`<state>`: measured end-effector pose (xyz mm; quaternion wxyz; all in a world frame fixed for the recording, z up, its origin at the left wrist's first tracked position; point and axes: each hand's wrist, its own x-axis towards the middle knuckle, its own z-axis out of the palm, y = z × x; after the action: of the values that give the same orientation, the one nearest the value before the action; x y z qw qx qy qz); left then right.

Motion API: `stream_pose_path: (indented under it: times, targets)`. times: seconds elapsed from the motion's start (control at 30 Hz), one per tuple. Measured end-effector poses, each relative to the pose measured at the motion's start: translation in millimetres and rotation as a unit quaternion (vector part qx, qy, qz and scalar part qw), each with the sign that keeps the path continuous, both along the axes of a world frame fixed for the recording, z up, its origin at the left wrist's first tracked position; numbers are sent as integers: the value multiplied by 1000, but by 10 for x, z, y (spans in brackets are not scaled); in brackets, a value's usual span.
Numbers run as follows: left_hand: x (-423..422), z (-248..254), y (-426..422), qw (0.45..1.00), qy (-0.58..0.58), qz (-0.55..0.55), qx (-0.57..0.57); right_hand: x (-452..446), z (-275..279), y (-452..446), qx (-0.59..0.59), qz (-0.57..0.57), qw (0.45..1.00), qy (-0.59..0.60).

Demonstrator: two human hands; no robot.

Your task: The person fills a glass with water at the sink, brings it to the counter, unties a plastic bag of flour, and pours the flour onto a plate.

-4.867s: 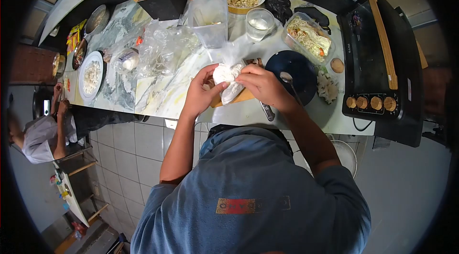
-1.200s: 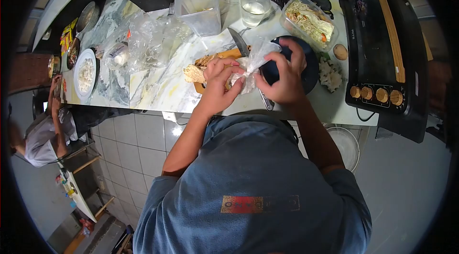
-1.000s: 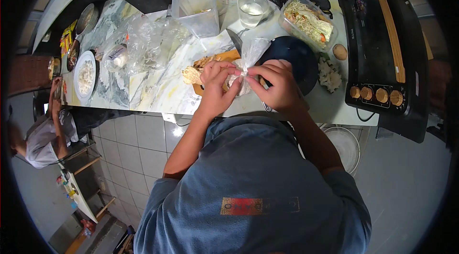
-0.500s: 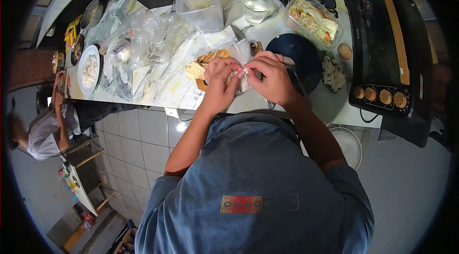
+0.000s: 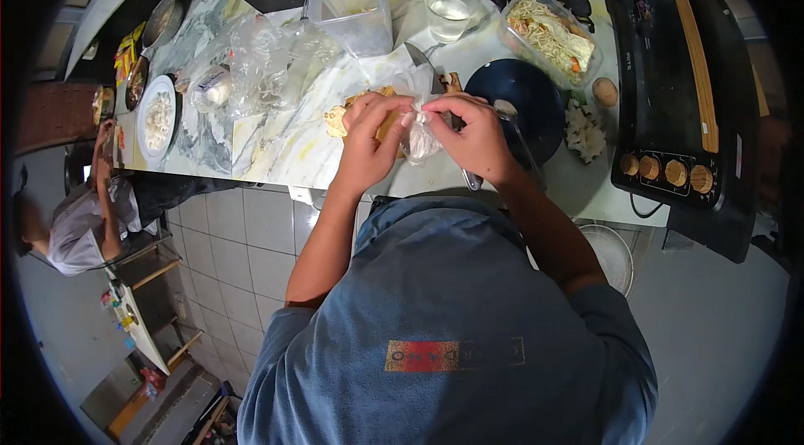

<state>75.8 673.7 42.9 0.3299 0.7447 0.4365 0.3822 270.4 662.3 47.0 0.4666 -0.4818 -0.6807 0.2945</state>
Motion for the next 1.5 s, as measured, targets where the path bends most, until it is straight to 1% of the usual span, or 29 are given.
stream_pose_path:
  times: [0.07, 0.13, 0.2, 0.23, 0.3, 0.43, 0.53, 0.6, 0.67, 0.7, 0.73, 0.77, 0.83, 0.9, 1.03, 1.07, 1.1, 1.13, 1.17, 1.2, 1.27, 1.3, 1.37, 1.43, 1.5]
  targets:
    - [-6, 155, 25, 992, 93, -12, 83, 17, -3, 38, 17, 5, 1000, -16]
    - [-21, 229, 65, 989, 110, -30, 94, 22, 1, 40, 35, 11, 999, -32]
    - [-46, 291, 100, 985, 128, -48, 104, 16, 10, 16, -116, 18, 992, 43]
    - [-58, 318, 114, 982, 142, -65, 106, 14, 17, 20, -114, 18, 992, 44]
    - [-73, 355, 131, 978, 156, -84, 107, 19, 33, 18, -158, 18, 986, 47]
    - [-93, 390, 147, 967, 187, -104, 141, 18, 71, 26, -172, 19, 984, 48]
    - [-60, 436, 168, 960, 196, -114, 162, 18, 4, 43, -162, 43, 984, 58]
    - [-29, 478, 164, 958, 196, -120, 172, 4, -50, 43, -147, 41, 982, 107]
    - [8, 513, 140, 939, 248, -121, 204, 16, -45, 37, -134, 42, 986, 92]
    - [11, 526, 142, 939, 248, -122, 203, 23, -28, 31, -119, 43, 989, 77]
    - [14, 537, 152, 926, 270, -138, 226, 28, 3, 24, -121, 43, 989, 77]
    - [15, 548, 167, 911, 292, -153, 249, 29, 45, 21, -140, 45, 987, 64]
    - [17, 570, 221, 904, 296, -166, 259, 18, 47, 25, -160, 48, 985, 51]
    - [28, 557, 256, 897, 299, -182, 268, 5, -31, 48, -192, 39, 977, 87]
    - [41, 474, 329, 885, 295, -199, 300, -2, -98, 34, -210, 24, 972, 100]
    - [30, 448, 338, 884, 288, -204, 308, -3, -112, 18, -212, 26, 969, 122]
    - [16, 424, 344, 884, 288, -205, 307, -4, -114, 6, -213, 29, 966, 142]
    - [3, 400, 354, 907, 250, -202, 271, -2, -104, -7, -213, 28, 966, 142]
    - [-6, 381, 364, 928, 211, -199, 235, 5, -81, -23, -203, 23, 972, 114]
    - [-15, 370, 363, 928, 210, -201, 235, 18, -65, -27, -193, 18, 977, 85]
    - [-37, 354, 332, 953, 193, -166, 167, 46, -64, -22, -190, 16, 978, 86]
    - [-39, 326, 325, 953, 193, -167, 166, 53, -62, -20, -187, 17, 978, 88]
    - [-56, 267, 302, 973, 148, -155, 89, 56, -24, -25, -184, 15, 979, 86]
    - [-73, 242, 319, 974, 141, -158, 78, 56, -21, -30, -181, 16, 980, 82]
    - [-81, 247, 327, 976, 132, -157, 68, 65, -49, -25, -81, 28, 995, 58]
